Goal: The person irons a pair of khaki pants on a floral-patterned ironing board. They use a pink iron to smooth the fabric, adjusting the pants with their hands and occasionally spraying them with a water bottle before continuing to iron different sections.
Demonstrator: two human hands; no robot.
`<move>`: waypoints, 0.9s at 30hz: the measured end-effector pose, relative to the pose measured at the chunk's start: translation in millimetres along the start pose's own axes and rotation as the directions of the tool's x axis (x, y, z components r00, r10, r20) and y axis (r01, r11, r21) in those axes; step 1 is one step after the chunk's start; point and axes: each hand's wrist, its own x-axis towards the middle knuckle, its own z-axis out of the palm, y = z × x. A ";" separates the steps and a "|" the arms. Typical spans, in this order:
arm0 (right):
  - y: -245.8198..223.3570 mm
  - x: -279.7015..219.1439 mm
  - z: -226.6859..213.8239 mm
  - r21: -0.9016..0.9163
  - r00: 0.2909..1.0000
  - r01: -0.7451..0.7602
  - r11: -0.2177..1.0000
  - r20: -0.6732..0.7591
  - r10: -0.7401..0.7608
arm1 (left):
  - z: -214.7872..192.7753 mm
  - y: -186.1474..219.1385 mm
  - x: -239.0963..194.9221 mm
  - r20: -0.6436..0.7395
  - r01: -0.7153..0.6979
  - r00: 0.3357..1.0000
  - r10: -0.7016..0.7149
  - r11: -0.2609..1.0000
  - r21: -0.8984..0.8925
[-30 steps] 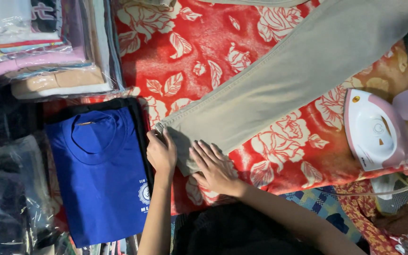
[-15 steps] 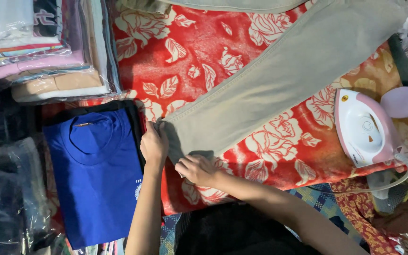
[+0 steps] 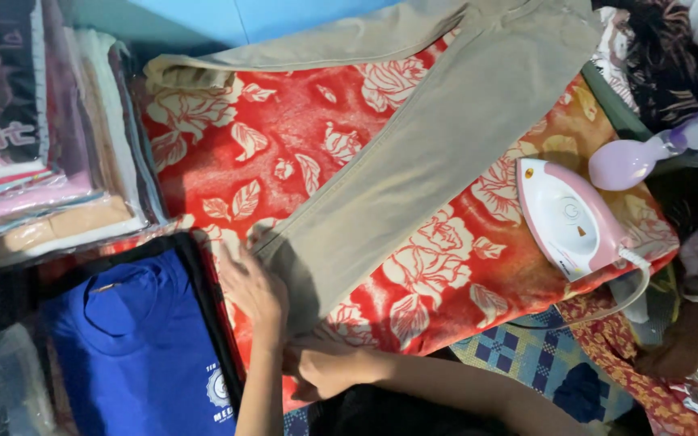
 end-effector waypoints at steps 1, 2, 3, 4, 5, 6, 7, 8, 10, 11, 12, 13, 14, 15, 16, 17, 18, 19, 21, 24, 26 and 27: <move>1.3 -14.0 -6.6 -0.005 1.000 -0.007 1.000 -0.010 0.007 | 2.9 12.8 -7.6 0.001 -0.010 1.000 0.010 1.000 -0.009; 2.6 -28.1 -12.9 0.010 1.000 0.001 1.000 -0.028 -0.001 | 5.8 25.5 -15.4 0.169 -0.138 0.976 0.135 0.990 0.004; 3.6 -42.9 -18.6 0.024 0.999 0.010 1.000 -0.046 -0.009 | 8.5 38.1 -24.0 0.332 -0.265 0.910 0.250 0.964 -0.002; -4.5 -60.1 -55.0 0.019 0.998 0.004 1.000 -0.056 -0.002 | 8.0 37.2 -28.2 0.330 -0.274 0.907 0.262 0.962 -0.010; -13.2 -78.1 -91.6 0.112 0.977 -0.127 0.986 -0.159 0.144 | 7.3 36.4 -33.2 0.381 -0.189 0.906 0.181 0.982 -0.017; -22.6 -96.1 -127.4 0.217 0.924 -0.243 0.945 -0.245 0.294 | 6.4 35.0 -38.3 0.432 -0.102 0.896 0.101 0.995 -0.019; -23.5 -127.3 -161.6 0.212 0.923 -0.248 0.945 -0.245 0.297 | 4.6 35.2 -38.1 0.430 -0.100 0.897 0.102 0.995 -0.026; -25.3 -158.3 -195.3 0.201 0.685 -0.387 0.900 -0.590 0.427 | 2.6 35.0 -38.4 0.429 -0.053 0.902 0.054 0.998 -0.016; 5.1 -230.6 -261.0 0.243 0.331 -0.501 0.831 -0.833 0.443 | -2.7 33.8 -40.6 0.426 0.002 0.905 -0.001 1.000 -0.001; 33.1 -278.6 -286.8 0.265 -0.034 -0.439 0.858 -0.960 0.279 | -4.3 35.2 -41.0 0.404 0.012 0.915 -0.019 1.000 0.020; 57.9 -330.7 -303.0 0.256 -0.406 -0.373 0.892 -0.909 0.092 | -6.2 36.6 -41.7 0.381 0.023 0.924 -0.037 0.999 0.042; 112.5 -382.3 -312.5 0.254 -0.403 -0.371 0.893 -0.910 0.092 | -6.0 36.4 -44.3 0.379 0.026 0.925 -0.040 0.999 0.043; 157.6 -433.8 -325.0 0.290 -0.478 -0.496 0.818 -0.878 0.021 | -5.9 36.2 -46.9 0.366 0.034 0.929 -0.059 0.997 0.075; 198.2 -478.3 -345.9 0.329 -0.535 -0.604 0.726 -0.842 -0.063 | -5.5 36.3 -48.6 0.351 0.045 0.933 -0.080 0.993 0.107; 224.0 -495.3 -359.3 0.325 -0.532 -0.602 0.730 -0.845 -0.063 | -5.6 33.4 -52.2 0.345 0.050 0.935 -0.084 0.993 0.108; 251.4 -509.1 -377.6 0.204 -0.459 -0.496 0.844 -0.887 -0.055 | -5.6 31.0 -56.2 0.322 0.060 0.942 -0.094 0.992 0.114; 278.7 -521.5 -396.1 0.087 -0.381 -0.363 0.928 -0.922 -0.062 | -5.7 28.1 -60.0 0.299 0.071 0.949 -0.104 0.990 0.120; 276.9 -515.5 -404.9 0.080 -0.371 -0.353 0.932 -0.926 -0.061 | -7.5 27.1 -64.0 0.288 0.084 0.950 -0.118 0.988 0.126; 273.2 -501.6 -418.1 0.237 -0.333 -0.519 0.822 -0.941 0.060 | -12.3 21.6 -72.4 0.307 0.114 0.938 -0.160 0.980 0.162; 305.4 -501.0 -448.4 0.029 -0.305 -0.632 0.775 -0.928 -0.214 | -17.6 16.6 -76.7 0.351 0.163 0.915 -0.200 0.978 0.132; 278.9 -473.1 -459.4 -0.088 -0.200 -0.749 0.657 -0.915 -0.351 | -22.1 13.1 -79.6 0.337 0.175 0.919 -0.203 0.978 0.111; 265.9 -457.0 -467.4 -0.200 -0.073 -0.839 0.506 -0.880 -0.469 | -24.5 12.0 -84.6 0.327 0.185 0.923 -0.203 0.979 0.086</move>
